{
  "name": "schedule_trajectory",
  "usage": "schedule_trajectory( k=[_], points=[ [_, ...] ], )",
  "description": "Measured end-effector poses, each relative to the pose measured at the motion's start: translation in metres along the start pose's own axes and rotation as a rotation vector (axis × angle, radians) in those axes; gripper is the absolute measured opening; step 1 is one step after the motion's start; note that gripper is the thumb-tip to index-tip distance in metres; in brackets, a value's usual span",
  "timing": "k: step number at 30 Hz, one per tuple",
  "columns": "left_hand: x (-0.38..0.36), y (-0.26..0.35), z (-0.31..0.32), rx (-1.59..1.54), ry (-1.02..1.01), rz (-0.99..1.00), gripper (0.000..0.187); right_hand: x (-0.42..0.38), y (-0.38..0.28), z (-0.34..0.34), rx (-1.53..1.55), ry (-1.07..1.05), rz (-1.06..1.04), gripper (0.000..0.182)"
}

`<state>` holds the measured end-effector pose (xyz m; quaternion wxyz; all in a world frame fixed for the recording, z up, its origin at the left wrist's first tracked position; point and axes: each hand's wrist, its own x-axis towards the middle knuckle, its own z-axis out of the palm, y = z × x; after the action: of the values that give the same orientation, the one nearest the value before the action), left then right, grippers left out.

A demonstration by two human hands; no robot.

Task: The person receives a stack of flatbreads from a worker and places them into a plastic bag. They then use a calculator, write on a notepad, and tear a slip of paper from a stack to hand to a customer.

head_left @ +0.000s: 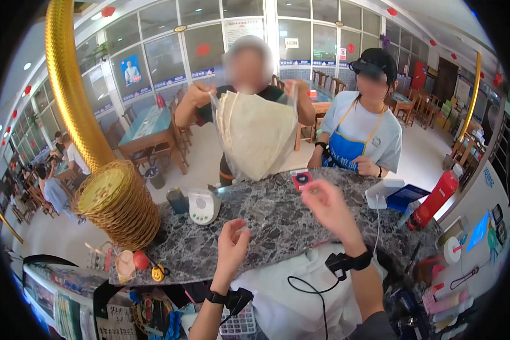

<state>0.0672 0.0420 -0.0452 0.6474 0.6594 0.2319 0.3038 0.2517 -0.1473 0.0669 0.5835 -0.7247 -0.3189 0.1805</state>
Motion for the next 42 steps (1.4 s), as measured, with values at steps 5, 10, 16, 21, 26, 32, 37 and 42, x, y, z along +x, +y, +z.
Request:
schedule_trajectory(
  k=[5,10,16,21,26,32,37,42],
  points=[
    [-0.042,-0.035,-0.035,0.095,-0.021,0.011,0.045,-0.010,0.108,0.054,-0.465,-0.004,-0.268,0.038],
    [-0.063,-0.053,-0.053,0.452,-0.078,0.196,0.046,-0.034,0.172,0.101,-0.934,0.139,-0.374,0.068],
    [-0.076,-0.055,-0.050,0.681,-0.166,0.446,0.047,-0.035,0.181,0.102,-0.920,0.199,-0.456,0.065],
    [-0.080,-0.058,-0.048,0.783,-0.165,0.512,0.056,-0.033,0.180,0.101,-0.952,0.228,-0.494,0.065],
    [-0.087,-0.055,-0.053,0.801,-0.222,0.507,0.063,-0.035,0.181,0.103,-0.951,0.192,-0.451,0.066],
    [-0.100,-0.051,-0.057,0.819,-0.165,0.638,0.048,-0.035,0.182,0.105,-0.937,0.191,-0.422,0.068],
    [-0.162,-0.073,-0.100,0.284,-0.167,0.130,0.017,-0.034,0.183,0.109,-0.915,0.250,-0.451,0.066],
    [-0.255,-0.118,-0.168,0.438,-0.059,-0.026,0.017,-0.037,0.182,0.110,-0.890,0.340,-0.516,0.062]
  ],
)
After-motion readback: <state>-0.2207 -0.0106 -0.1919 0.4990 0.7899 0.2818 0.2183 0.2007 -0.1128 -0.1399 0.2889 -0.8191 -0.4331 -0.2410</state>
